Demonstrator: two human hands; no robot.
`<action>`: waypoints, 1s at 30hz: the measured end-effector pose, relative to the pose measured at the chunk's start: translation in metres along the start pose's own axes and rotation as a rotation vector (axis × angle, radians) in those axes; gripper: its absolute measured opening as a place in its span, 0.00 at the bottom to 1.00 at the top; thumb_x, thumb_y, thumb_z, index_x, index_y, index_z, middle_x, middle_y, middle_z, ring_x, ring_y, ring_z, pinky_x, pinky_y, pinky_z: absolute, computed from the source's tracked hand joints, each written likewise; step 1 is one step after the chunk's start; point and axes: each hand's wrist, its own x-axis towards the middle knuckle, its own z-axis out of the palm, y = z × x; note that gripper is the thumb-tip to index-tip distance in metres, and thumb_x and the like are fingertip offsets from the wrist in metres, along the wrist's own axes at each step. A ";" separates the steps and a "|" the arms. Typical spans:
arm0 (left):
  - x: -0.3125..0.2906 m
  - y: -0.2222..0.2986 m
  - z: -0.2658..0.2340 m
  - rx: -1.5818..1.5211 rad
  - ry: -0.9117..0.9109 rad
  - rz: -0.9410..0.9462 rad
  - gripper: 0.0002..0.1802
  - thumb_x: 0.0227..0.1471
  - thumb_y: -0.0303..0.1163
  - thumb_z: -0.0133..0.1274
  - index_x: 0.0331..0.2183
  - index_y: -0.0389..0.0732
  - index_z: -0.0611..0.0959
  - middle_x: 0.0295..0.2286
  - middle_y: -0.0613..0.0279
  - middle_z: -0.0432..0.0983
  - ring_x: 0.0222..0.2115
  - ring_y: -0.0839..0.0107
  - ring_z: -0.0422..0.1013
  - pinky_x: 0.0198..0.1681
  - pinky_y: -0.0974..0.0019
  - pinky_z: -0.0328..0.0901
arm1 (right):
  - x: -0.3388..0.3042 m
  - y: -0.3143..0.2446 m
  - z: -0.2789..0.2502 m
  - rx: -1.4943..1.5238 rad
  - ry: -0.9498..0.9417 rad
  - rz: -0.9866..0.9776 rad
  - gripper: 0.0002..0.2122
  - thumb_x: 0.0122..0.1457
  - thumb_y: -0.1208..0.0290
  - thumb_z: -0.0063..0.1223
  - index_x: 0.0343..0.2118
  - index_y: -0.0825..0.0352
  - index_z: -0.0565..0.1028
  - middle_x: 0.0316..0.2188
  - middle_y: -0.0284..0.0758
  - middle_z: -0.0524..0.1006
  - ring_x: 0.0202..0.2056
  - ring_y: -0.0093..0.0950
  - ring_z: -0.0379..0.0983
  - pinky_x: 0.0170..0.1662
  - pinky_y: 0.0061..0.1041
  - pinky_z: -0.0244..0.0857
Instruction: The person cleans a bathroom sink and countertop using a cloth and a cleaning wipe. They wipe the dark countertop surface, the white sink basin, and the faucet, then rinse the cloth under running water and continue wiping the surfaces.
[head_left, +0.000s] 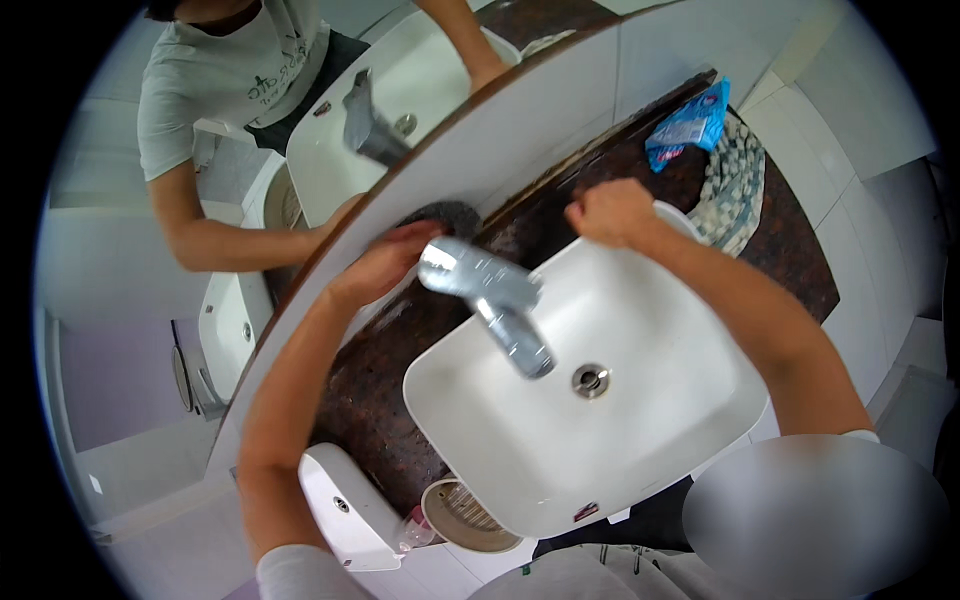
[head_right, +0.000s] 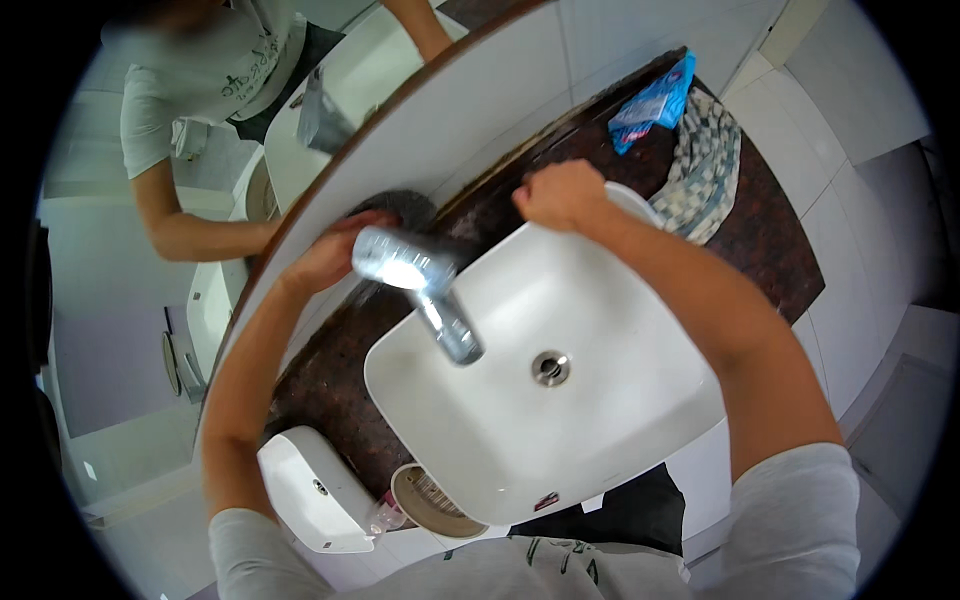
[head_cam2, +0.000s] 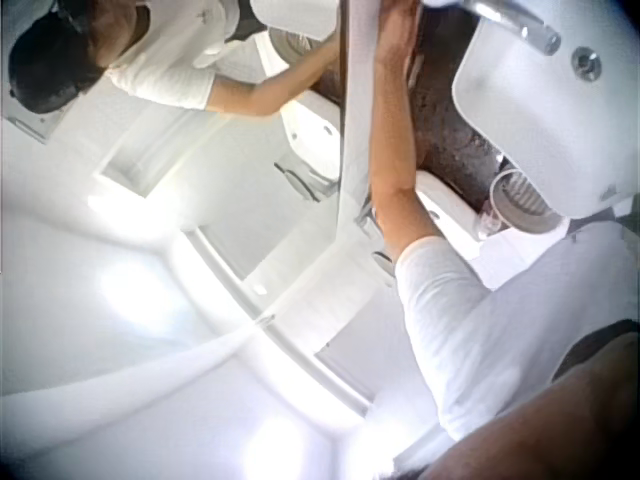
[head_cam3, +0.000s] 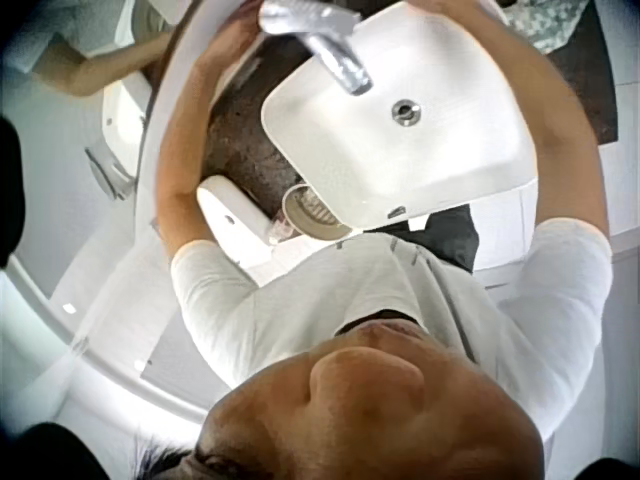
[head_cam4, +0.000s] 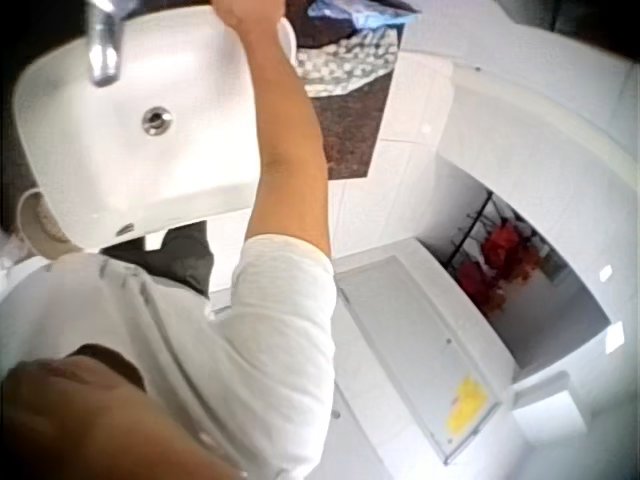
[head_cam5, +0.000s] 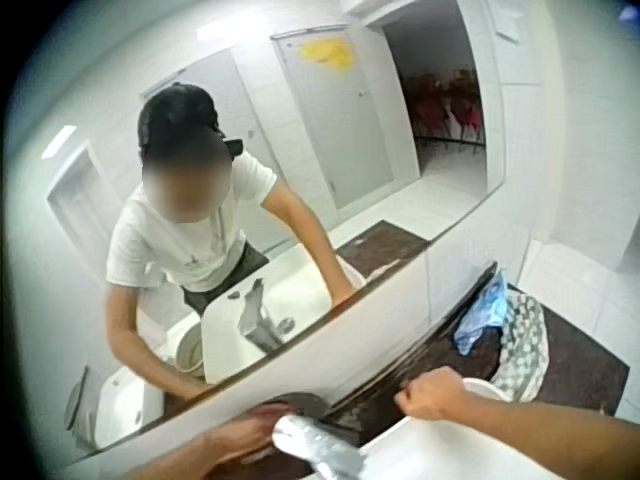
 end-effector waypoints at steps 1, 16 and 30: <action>0.004 0.028 0.017 0.179 0.047 -0.121 0.24 0.60 0.37 0.45 0.55 0.37 0.67 0.52 0.60 0.66 0.54 0.72 0.61 0.58 0.67 0.54 | 0.005 0.003 0.007 0.055 0.050 -0.030 0.19 0.56 0.56 0.36 0.30 0.64 0.78 0.28 0.45 0.79 0.33 0.43 0.76 0.37 0.42 0.69; 0.192 0.123 0.162 0.475 0.015 -0.006 0.30 0.61 0.46 0.41 0.58 0.37 0.64 0.57 0.61 0.61 0.59 0.71 0.54 0.62 0.67 0.46 | -0.004 0.035 0.028 0.300 0.221 -0.388 0.15 0.56 0.61 0.46 0.27 0.68 0.77 0.25 0.39 0.78 0.29 0.34 0.76 0.33 0.31 0.69; 0.206 0.159 0.211 0.445 0.162 0.051 0.22 0.58 0.37 0.48 0.51 0.36 0.74 0.48 0.64 0.70 0.50 0.74 0.62 0.56 0.69 0.54 | -0.002 0.028 0.032 0.344 0.210 -0.439 0.15 0.55 0.60 0.46 0.27 0.67 0.77 0.23 0.38 0.78 0.30 0.33 0.75 0.32 0.31 0.67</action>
